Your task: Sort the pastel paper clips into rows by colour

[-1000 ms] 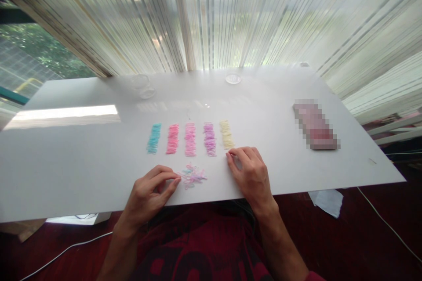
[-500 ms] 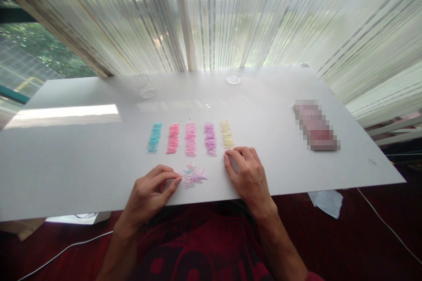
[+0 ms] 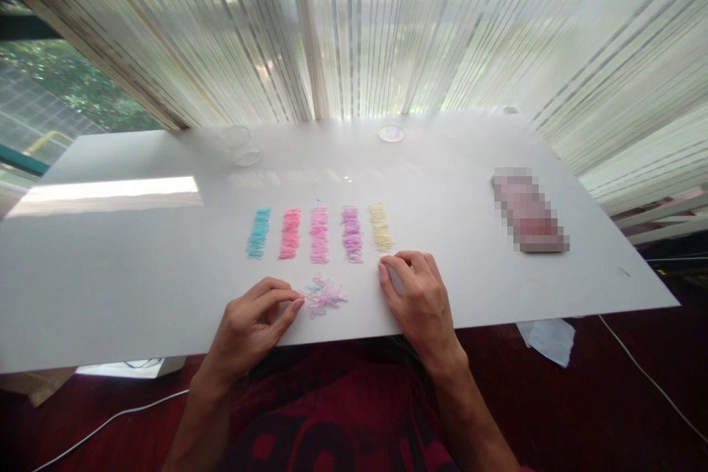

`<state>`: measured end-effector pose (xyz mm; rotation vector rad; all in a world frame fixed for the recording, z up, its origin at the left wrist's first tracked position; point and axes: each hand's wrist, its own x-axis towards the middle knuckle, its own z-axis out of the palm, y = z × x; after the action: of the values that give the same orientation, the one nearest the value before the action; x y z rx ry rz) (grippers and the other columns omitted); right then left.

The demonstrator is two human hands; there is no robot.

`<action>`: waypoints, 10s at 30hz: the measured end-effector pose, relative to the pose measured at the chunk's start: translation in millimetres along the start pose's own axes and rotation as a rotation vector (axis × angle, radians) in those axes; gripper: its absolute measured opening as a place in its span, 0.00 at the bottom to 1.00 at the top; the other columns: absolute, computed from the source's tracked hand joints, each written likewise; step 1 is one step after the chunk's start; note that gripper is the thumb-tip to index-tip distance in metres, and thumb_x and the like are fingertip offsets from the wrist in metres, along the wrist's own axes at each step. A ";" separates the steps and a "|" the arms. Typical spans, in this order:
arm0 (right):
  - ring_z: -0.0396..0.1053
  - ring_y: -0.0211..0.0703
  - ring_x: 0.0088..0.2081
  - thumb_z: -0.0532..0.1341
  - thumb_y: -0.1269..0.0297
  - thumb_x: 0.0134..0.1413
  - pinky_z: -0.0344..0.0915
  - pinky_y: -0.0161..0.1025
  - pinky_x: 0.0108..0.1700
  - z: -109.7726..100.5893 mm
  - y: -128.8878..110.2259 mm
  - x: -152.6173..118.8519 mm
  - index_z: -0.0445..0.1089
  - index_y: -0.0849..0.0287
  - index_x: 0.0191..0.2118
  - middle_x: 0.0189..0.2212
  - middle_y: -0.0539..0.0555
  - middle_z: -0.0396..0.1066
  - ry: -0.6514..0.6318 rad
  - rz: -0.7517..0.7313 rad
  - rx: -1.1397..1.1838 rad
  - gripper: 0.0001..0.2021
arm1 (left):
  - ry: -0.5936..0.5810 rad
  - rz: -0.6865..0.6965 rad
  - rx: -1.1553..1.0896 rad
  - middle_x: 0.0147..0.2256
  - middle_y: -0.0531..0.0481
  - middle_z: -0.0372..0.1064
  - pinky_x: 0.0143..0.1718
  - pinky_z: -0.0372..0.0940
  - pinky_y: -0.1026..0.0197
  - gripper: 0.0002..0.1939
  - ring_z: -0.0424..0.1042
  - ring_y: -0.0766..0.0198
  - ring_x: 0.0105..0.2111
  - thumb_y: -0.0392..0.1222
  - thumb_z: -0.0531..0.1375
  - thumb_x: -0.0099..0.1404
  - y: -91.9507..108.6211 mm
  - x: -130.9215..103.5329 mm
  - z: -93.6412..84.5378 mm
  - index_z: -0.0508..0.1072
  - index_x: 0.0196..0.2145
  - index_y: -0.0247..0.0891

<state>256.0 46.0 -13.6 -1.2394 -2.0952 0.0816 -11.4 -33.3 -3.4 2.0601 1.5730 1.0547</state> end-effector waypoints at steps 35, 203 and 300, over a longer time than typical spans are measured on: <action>0.70 0.48 0.39 0.62 0.72 0.67 0.74 0.46 0.42 10.6 -46.8 -4.2 0.75 0.57 0.42 0.35 0.55 0.73 -0.219 -0.104 0.360 0.05 | -0.074 0.055 0.181 0.37 0.51 0.75 0.37 0.71 0.63 0.06 0.78 0.64 0.34 0.40 0.60 0.75 20.9 6.5 10.8 0.77 0.44 0.41; 0.69 0.47 0.39 0.62 0.70 0.68 0.72 0.43 0.41 13.2 -44.0 -6.9 0.76 0.55 0.43 0.35 0.54 0.73 -0.250 -0.161 0.433 0.05 | -0.171 0.063 0.066 0.38 0.50 0.75 0.37 0.71 0.66 0.05 0.77 0.66 0.35 0.37 0.60 0.75 7.2 1.1 -4.7 0.77 0.44 0.40; 0.73 0.43 0.33 0.62 0.70 0.67 0.73 0.40 0.36 12.1 -42.9 -8.5 0.76 0.55 0.42 0.32 0.53 0.75 -0.076 -0.112 0.576 0.05 | 0.136 -0.115 0.465 0.38 0.51 0.77 0.29 0.65 0.63 0.18 0.68 0.69 0.24 0.57 0.59 0.73 -69.2 28.2 -68.9 0.84 0.43 0.44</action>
<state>219.3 19.4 -11.0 -0.7777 -1.9956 0.6412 -105.3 4.3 6.7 2.1784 2.1455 0.8627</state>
